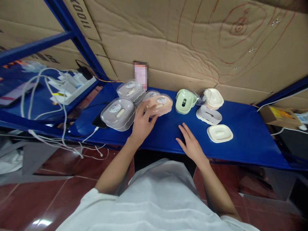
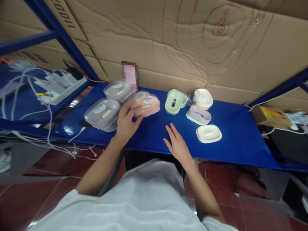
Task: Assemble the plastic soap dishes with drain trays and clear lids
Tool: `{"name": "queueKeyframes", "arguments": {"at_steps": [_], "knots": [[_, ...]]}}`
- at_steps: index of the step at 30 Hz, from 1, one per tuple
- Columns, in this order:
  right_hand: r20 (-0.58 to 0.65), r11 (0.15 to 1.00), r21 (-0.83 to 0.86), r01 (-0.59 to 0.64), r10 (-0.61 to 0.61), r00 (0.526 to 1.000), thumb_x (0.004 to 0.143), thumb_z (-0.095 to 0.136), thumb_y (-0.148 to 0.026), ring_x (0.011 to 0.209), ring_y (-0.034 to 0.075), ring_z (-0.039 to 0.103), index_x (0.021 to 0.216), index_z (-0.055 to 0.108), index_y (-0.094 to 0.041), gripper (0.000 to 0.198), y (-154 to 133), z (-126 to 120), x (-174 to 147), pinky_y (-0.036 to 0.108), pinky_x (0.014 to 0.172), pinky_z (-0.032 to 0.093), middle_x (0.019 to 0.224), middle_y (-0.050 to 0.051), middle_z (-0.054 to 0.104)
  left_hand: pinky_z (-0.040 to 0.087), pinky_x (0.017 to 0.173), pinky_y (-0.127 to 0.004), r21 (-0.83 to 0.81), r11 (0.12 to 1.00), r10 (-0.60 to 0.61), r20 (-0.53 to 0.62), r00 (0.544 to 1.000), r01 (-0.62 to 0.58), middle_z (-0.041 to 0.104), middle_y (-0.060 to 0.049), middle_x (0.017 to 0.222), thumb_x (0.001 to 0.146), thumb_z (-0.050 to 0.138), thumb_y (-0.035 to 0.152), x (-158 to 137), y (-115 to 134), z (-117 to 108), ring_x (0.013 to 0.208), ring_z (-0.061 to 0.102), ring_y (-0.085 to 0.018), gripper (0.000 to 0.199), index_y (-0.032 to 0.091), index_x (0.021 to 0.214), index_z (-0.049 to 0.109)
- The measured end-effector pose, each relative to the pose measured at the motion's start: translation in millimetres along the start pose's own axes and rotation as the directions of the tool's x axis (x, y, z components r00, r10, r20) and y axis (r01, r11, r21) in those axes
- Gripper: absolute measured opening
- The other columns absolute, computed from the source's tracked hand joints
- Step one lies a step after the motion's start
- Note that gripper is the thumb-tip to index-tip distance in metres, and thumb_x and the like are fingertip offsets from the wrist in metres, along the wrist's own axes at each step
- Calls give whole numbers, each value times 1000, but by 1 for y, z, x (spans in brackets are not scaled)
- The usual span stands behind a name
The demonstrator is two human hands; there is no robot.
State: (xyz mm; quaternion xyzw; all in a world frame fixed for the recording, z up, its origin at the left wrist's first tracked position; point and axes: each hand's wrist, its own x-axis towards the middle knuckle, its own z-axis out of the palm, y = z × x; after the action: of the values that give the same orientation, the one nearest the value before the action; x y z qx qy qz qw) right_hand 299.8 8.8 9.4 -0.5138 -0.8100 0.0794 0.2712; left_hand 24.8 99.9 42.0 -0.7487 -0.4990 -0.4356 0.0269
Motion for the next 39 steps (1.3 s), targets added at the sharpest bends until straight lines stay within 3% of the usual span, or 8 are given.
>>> {"name": "queueKeyframes", "arguments": {"at_steps": [5, 13, 19, 23, 25, 28, 32, 39], "knots": [[10, 1000, -14, 6, -6, 1000, 113, 53, -37, 157, 33, 50, 170, 39, -27, 60, 1, 1, 0, 55, 126, 50, 172, 17, 46, 48, 120, -63, 120, 983, -145, 29, 989, 141, 59, -17, 148, 104, 69, 34, 41, -6, 11, 142, 55, -39, 32, 19, 131, 61], [15, 990, -101, 101, -100, 995, 111, 55, -34, 151, 36, 56, 163, 51, -25, 53, 7, -6, 15, 59, 121, 53, 166, 16, 54, 47, 109, -65, 292, 925, -275, 72, 959, 244, 61, -21, 142, 100, 74, 46, 60, 6, 15, 133, 56, -46, 42, 18, 129, 64], [11, 962, -255, 98, -98, 995, 107, 61, -29, 157, 40, 48, 159, 55, -14, 55, 36, -22, 88, 68, 130, 34, 167, 22, 51, 42, 115, -61, 215, 977, -54, 207, 977, 8, 57, -20, 155, 112, 51, 39, 52, 43, 28, 141, 54, -41, 40, 17, 144, 61], [107, 974, -155, 166, -150, 983, 107, 56, -22, 134, 23, 69, 141, 69, -20, 36, 59, -36, 116, 45, 126, 45, 143, 10, 74, 47, 111, -52, 57, 972, 178, 454, 873, -228, 60, -21, 155, 113, 46, 36, 45, 60, 61, 141, 56, -36, 49, 14, 156, 53], [49, 981, -150, 124, -118, 992, 110, 48, -22, 125, 17, 72, 131, 73, -23, 32, 72, -49, 115, 34, 116, 52, 133, 5, 79, 48, 109, -50, 41, 961, 215, 514, 830, -274, 62, -20, 152, 112, 50, 42, 43, 57, 73, 140, 58, -36, 53, 16, 159, 50], [-147, 975, -218, -53, 21, 989, 109, 45, -25, 128, 29, 69, 128, 72, -17, 34, 97, -73, 107, 50, 116, 51, 131, 14, 77, 49, 106, -50, 56, 959, 209, 529, 823, -279, 67, -21, 141, 108, 59, 49, 42, 48, 79, 133, 60, -38, 53, 17, 150, 58], [-413, 918, -269, -291, 163, 896, 100, 54, -28, 131, 39, 64, 133, 67, -15, 38, 133, -97, 109, 62, 111, 49, 136, 22, 69, 52, 100, -51, 151, 965, 106, 521, 847, -213, 68, -21, 128, 104, 66, 47, 43, 41, 74, 125, 62, -40, 42, 16, 132, 65], [-422, 924, -178, -338, 239, 874, 101, 50, -23, 106, 26, 71, 116, 71, -16, 27, 172, -106, 104, 42, 98, 55, 115, 17, 76, 55, 99, -48, 136, 980, 58, 502, 863, -145, 67, -17, 126, 106, 61, 34, 50, 32, 70, 122, 64, -36, 30, 17, 130, 65]]}}
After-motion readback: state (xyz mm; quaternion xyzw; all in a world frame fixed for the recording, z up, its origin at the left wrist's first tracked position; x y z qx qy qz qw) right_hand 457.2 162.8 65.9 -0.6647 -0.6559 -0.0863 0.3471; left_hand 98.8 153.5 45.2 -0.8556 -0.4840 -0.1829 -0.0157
